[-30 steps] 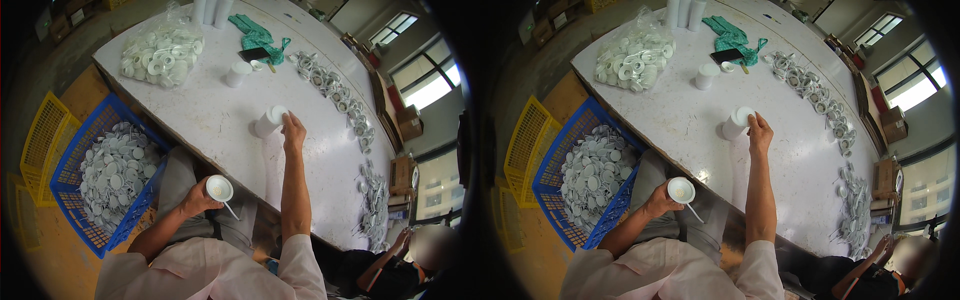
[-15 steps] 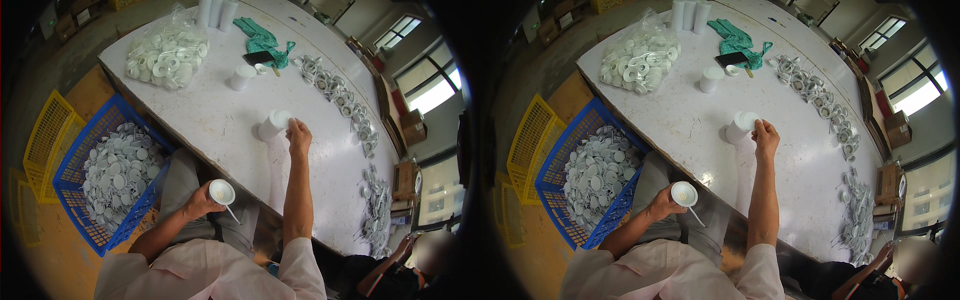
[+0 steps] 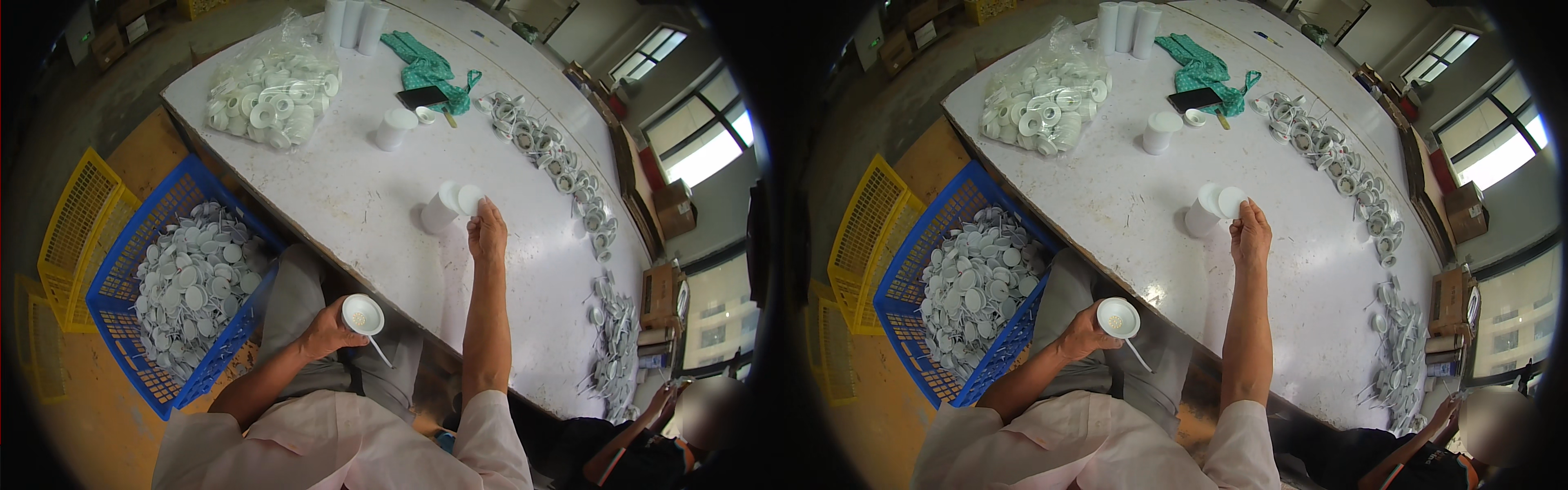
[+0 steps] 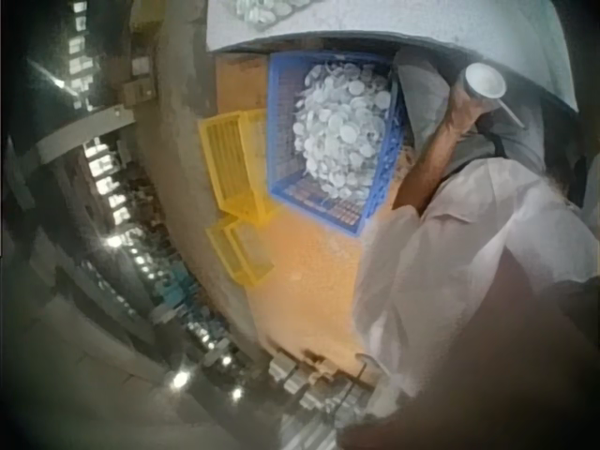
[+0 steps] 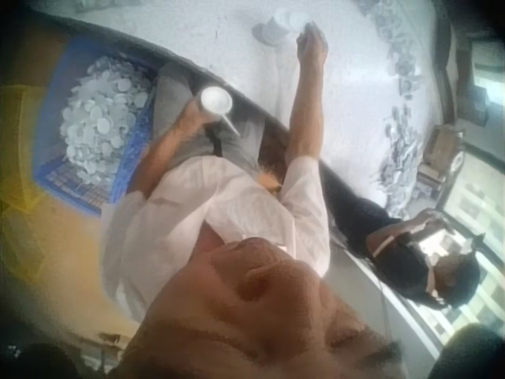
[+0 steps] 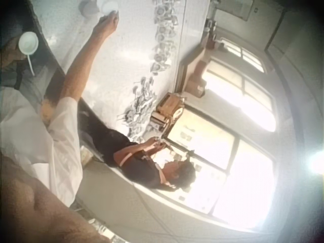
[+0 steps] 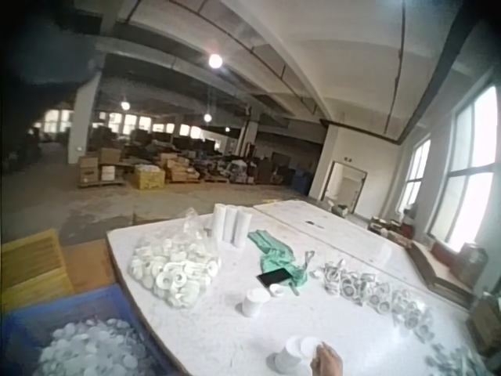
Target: The person assembles light fixtures by taking lamp bases from a basket, taking circular covers from a stack, pressing each cover onto a base by hand, and placing the assembled lights onto the table.
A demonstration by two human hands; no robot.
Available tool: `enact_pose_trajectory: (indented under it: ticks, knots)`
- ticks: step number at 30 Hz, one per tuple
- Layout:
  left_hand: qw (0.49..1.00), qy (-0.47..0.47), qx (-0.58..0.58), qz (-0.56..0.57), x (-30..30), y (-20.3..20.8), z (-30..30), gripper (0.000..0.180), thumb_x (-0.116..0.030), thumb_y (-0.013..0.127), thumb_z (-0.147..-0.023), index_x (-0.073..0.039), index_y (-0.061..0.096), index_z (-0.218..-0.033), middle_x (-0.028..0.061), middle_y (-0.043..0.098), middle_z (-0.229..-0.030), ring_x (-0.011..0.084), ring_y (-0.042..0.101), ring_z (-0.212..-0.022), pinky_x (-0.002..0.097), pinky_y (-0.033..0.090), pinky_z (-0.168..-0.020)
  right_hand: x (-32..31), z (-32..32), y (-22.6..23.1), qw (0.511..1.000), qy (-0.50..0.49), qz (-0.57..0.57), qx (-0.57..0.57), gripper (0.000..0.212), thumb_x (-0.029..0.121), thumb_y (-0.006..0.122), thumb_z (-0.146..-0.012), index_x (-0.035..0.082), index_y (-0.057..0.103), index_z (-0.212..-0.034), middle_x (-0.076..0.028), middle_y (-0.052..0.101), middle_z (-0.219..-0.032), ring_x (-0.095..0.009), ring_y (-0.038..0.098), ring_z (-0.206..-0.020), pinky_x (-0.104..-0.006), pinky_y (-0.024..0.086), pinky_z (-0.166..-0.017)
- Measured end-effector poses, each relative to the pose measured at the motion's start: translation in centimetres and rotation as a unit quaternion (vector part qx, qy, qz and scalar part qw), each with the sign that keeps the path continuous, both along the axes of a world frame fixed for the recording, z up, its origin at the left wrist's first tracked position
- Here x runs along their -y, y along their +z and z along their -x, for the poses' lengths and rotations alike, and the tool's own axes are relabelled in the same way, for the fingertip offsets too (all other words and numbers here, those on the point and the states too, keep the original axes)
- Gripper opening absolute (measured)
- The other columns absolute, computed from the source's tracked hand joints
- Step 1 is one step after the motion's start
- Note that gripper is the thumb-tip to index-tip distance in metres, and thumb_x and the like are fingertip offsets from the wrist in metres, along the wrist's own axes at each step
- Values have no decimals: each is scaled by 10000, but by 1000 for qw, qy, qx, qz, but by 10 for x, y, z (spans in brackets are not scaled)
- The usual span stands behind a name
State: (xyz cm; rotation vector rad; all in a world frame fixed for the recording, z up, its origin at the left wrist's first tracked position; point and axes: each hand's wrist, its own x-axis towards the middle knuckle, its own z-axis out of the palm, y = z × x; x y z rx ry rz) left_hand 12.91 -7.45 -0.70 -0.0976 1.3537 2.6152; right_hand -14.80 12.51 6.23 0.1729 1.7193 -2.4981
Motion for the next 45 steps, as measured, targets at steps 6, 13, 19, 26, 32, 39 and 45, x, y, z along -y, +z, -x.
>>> enact_pose_trajectory:
  ticks: [6, 13, 19, 26, 32, 39, 45]
  knots:
    - [1000, -3, -2, -2, 1, -4, 0, 608, -23, 771, -735, -18, 439, -1245, 43, 559, -1115, 125, 540, -1047, 289, 461, -931, -4, -13, 1, 997, -53, 57, -3, 226, 128, 598, -915, -18, 583, -1087, -2, 565, -770, -41, 500, -578, -156, 451, -511]
    - [999, 4, -18, -29, 0, 4, 11, 608, -25, 763, -736, -3, 432, -1245, 116, 608, -1068, 209, 628, -974, 333, 523, -862, -10, -61, 11, 995, -36, 81, -38, 254, 72, 560, -919, -23, 527, -1152, -33, 590, -850, -58, 516, -612, -168, 453, -532]
    - [1000, 2, -26, -7, -1, 18, 25, 650, -18, 779, -707, -4, 434, -1258, 119, 594, -1124, 211, 627, -973, 347, 533, -861, -1, -102, 15, 996, -13, 86, -2, 188, 47, 593, -894, 13, 558, -1075, -26, 607, -811, -69, 571, -608, -176, 495, -542]
    - [995, 3, -68, 71, 1, 22, 33, 663, -4, 785, -690, -18, 447, -1260, 102, 581, -1158, 180, 604, -999, 307, 504, -872, -2, -130, -2, 997, 5, 69, 36, 78, 95, 634, -886, 91, 559, -868, 5, 593, -722, -69, 544, -569, -178, 458, -510]
    - [980, 10, -99, 171, 5, 29, 35, 759, -34, 827, -656, -18, 425, -1300, 60, 569, -1187, 140, 528, -1115, 290, 444, -946, 0, -145, -14, 996, 28, 56, 66, 124, 145, 634, -898, 97, 537, -837, -3, 587, -721, -76, 530, -548, -185, 437, -493]
    - [955, 33, -87, 280, 5, 23, 39, 794, -124, 843, -619, -45, 445, -1301, 104, 582, -1183, 202, 536, -1131, 333, 422, -974, -1, -166, -25, 987, 130, 28, 85, 150, 175, 617, -906, 80, 541, -820, -26, 588, -683, -81, 501, -498, -198, 397, -451]
    - [940, 6, -102, 327, 4, 34, 40, 794, -42, 814, -671, -29, 389, -1341, 69, 541, -1218, 166, 508, -1155, 312, 422, -986, 14, -186, -34, 975, 184, -31, 120, 132, 111, 668, -855, 64, 547, -832, -21, 579, -652, -63, 478, -475, -195, 380, -434]
